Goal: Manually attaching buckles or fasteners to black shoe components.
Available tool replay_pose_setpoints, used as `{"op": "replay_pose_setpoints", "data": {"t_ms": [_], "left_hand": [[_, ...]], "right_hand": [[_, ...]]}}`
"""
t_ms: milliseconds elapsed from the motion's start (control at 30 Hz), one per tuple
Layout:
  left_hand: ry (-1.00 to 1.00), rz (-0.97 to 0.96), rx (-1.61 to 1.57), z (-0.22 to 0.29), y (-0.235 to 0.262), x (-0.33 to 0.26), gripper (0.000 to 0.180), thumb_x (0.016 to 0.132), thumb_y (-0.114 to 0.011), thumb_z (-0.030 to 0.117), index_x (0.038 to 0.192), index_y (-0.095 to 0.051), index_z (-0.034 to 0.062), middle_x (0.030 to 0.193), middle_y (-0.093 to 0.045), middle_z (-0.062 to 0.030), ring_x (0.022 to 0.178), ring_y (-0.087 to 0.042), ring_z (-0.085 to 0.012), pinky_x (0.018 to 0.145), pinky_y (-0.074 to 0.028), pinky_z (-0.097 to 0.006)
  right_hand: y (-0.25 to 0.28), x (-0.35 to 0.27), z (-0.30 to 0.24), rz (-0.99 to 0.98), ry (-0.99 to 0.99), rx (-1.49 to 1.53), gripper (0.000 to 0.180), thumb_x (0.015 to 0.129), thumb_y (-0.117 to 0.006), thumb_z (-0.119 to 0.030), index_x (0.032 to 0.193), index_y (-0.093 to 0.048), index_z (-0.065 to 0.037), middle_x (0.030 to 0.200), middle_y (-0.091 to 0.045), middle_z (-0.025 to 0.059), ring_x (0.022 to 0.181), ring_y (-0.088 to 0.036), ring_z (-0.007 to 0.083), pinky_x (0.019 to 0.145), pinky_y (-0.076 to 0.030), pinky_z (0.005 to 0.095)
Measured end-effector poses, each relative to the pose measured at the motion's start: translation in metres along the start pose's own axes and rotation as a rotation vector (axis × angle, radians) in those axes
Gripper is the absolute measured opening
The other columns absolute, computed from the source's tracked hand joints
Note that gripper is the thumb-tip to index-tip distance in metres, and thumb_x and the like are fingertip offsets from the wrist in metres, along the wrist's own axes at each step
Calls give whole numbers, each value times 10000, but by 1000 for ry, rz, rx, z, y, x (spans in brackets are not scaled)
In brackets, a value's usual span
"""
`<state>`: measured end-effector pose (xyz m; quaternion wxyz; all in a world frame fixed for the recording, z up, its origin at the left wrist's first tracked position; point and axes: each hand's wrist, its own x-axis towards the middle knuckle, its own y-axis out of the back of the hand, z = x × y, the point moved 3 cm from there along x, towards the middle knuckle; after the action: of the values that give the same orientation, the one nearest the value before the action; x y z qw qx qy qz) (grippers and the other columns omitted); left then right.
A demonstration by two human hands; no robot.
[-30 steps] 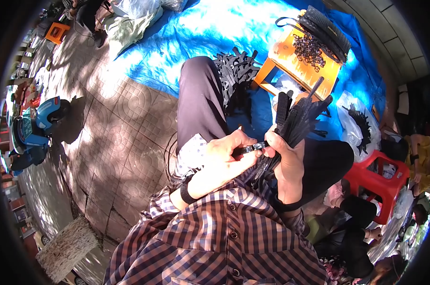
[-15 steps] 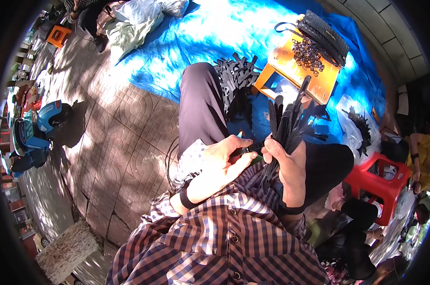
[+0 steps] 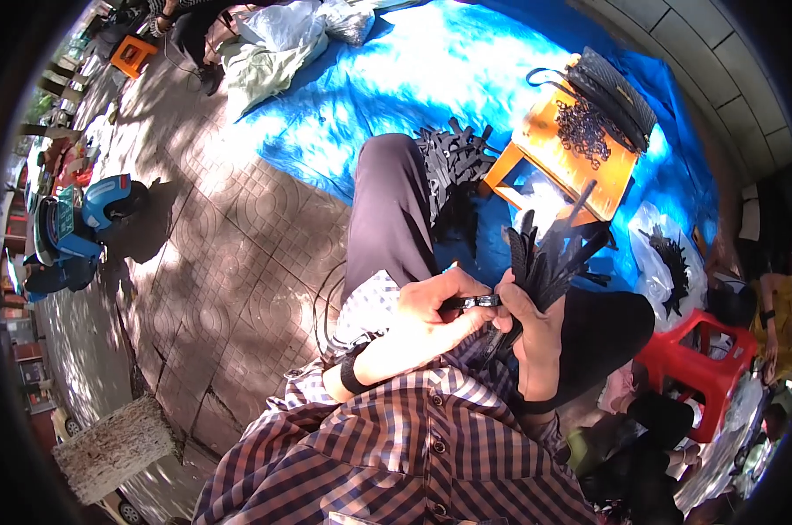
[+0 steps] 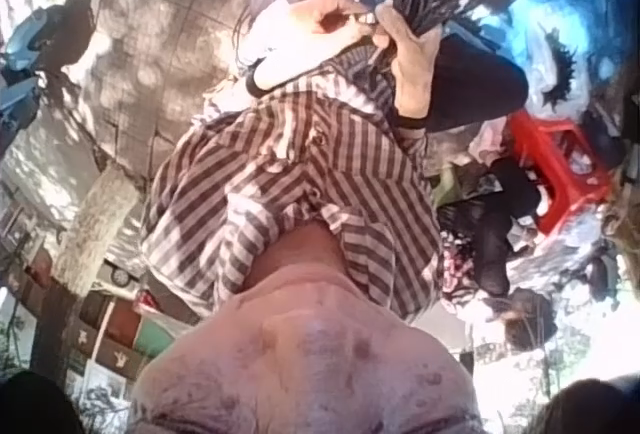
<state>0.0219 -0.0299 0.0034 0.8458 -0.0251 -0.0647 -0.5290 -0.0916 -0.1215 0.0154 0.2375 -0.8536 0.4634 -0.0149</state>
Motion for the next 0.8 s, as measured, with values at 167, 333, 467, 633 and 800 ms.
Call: {"op": "replay_pose_setpoints", "data": {"t_ms": [167, 333, 467, 633, 800], "left_hand": [[76, 13, -19, 6, 3, 3, 108, 767, -650, 64, 831, -585, 5, 746, -650, -60, 624, -594, -56, 547, -440, -192], [-73, 24, 175, 12, 5, 5, 171, 741, -699, 84, 867, -614, 4, 732, -642, -54, 548, -553, -65, 477, -415, -221], [-190, 69, 311, 15, 5, 5, 208, 728, -731, 106, 872, -622, 2, 723, -633, -73, 505, -543, -100, 452, -406, -233], [-198, 101, 220, 6, 4, -1, 198, 751, -723, 123, 852, -610, -6, 707, -628, -70, 519, -548, -84, 457, -408, -224], [-112, 127, 67, -5, 0, -2, 196, 772, -709, 129, 855, -597, -9, 691, -617, -55, 532, -526, -56, 472, -405, -215]], "right_hand": [[-7, 2, 3, 4, -57, 174, 101, 797, -625, 29, 882, -580, -4, 655, -548, 27, 469, -479, 96, 442, -366, 222], [-2, 2, 5, 38, -91, 211, 143, 795, -636, 16, 920, -571, -9, 651, -544, 30, 478, -478, 98, 435, -361, 225], [-2, 1, 8, 101, -124, 207, 165, 790, -654, 10, 929, -569, -12, 664, -552, 34, 483, -482, 101, 432, -367, 226], [1, 2, 12, 77, -116, 205, 171, 786, -656, 18, 933, -571, -10, 657, -558, 39, 479, -483, 103, 432, -367, 224], [-1, 4, 14, 61, -98, 191, 153, 789, -648, 23, 923, -577, 2, 645, -553, 38, 474, -479, 104, 430, -368, 229]]}}
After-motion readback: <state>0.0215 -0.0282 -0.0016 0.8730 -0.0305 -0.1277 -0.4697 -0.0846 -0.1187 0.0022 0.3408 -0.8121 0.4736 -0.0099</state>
